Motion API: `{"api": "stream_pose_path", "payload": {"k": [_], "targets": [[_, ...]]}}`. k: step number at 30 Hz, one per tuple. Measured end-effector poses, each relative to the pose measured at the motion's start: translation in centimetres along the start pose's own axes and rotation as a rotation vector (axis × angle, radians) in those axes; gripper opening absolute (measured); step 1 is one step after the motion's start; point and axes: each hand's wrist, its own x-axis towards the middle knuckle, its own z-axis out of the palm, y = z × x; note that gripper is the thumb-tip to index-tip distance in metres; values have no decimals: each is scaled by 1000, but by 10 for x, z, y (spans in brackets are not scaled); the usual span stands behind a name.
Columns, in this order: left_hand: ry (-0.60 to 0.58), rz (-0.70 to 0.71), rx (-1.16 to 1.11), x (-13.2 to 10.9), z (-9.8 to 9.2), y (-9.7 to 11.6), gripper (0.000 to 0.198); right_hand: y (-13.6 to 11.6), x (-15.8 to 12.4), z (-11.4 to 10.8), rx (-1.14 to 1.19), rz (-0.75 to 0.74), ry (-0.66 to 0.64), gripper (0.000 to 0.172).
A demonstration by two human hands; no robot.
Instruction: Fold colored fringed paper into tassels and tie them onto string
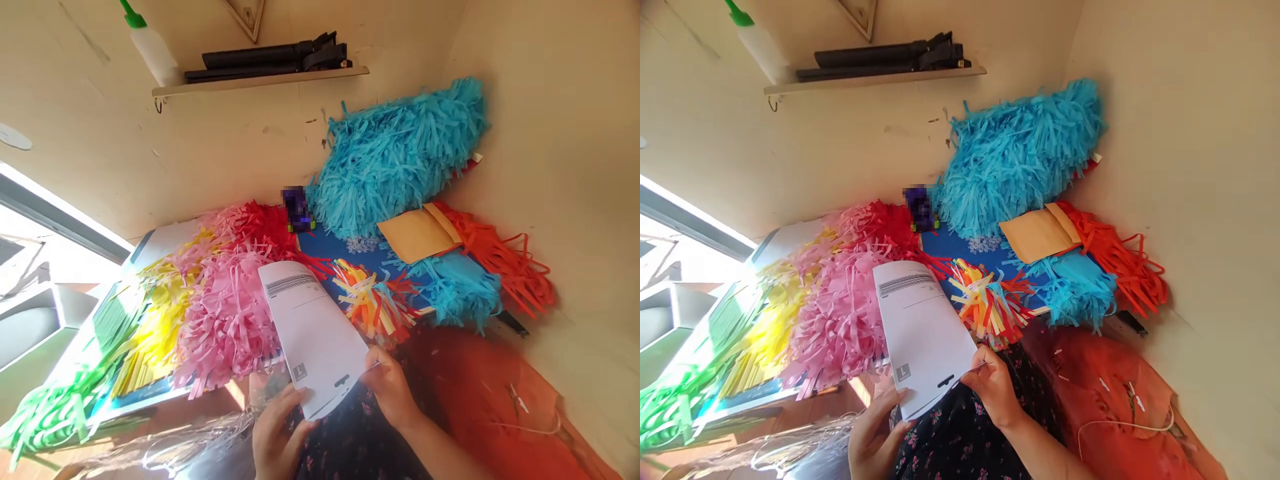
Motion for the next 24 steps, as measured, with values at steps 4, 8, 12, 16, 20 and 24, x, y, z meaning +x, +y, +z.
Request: {"api": "stream_pose_path", "payload": {"k": [4,8,12,16,20,24], "targets": [[-10,158,103,12,-4,5,21,5,1,-1,-5,42,-19,48],[-36,67,59,13,0,6,14,3,3,0,-48,31,17,44],[29,-223,-82,10,16,13,18,4,2,8,-74,40,76,46],[143,-519,-199,8,36,26,20,15,-3,21,-87,81,190,49],[279,-675,-347,2,51,28,28,30,-8,28,-80,145,284,49],[356,-691,-405,-7,64,24,36,35,-8,31,-74,173,318,47]]}}
